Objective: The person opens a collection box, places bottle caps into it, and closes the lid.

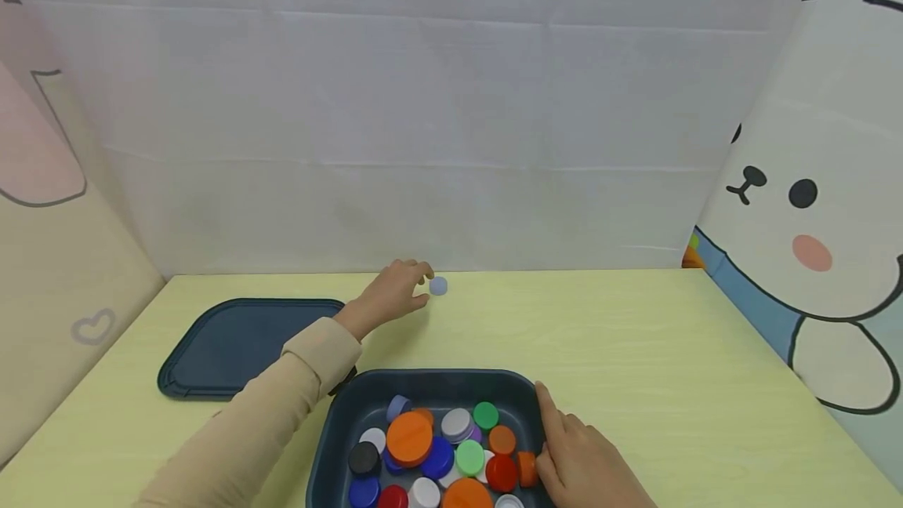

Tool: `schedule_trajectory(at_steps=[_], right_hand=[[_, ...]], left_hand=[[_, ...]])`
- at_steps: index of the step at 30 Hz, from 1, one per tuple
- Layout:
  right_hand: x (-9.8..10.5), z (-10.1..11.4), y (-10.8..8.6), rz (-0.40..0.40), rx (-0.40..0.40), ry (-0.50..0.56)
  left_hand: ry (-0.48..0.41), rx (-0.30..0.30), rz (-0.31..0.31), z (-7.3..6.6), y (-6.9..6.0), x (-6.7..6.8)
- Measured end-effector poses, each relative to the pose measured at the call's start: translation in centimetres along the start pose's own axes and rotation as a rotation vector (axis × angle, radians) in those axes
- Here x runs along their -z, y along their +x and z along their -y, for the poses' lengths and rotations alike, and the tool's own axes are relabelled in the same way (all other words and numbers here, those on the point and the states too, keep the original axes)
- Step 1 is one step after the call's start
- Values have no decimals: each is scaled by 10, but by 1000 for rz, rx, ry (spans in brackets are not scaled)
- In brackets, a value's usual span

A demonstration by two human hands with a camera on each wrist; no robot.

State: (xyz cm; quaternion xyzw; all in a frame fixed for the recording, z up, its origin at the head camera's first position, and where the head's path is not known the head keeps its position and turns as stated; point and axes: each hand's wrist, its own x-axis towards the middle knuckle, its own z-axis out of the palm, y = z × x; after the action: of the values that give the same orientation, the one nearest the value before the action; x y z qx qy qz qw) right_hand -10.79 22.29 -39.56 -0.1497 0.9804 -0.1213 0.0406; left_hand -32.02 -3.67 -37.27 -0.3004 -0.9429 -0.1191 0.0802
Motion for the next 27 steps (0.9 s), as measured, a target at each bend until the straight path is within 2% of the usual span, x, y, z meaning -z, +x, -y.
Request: schedule_trajectory(at_steps=[7,14,18,22,27], right_hand=[[1,1,-1,-9,-5,-3],[3,3,0,16,-33,16],[4,3,1,21,-48,13],[4,2,-1,20,-29,23],[5,3,0,43,-33,43]], left_hand=[[-5,31,11,5,8,-8],[-28,48,58,12,11,-14],[-27,41,56,14,15,-18],[-15,22,48,15,17,-23],[15,-6,68,14,20,-31]])
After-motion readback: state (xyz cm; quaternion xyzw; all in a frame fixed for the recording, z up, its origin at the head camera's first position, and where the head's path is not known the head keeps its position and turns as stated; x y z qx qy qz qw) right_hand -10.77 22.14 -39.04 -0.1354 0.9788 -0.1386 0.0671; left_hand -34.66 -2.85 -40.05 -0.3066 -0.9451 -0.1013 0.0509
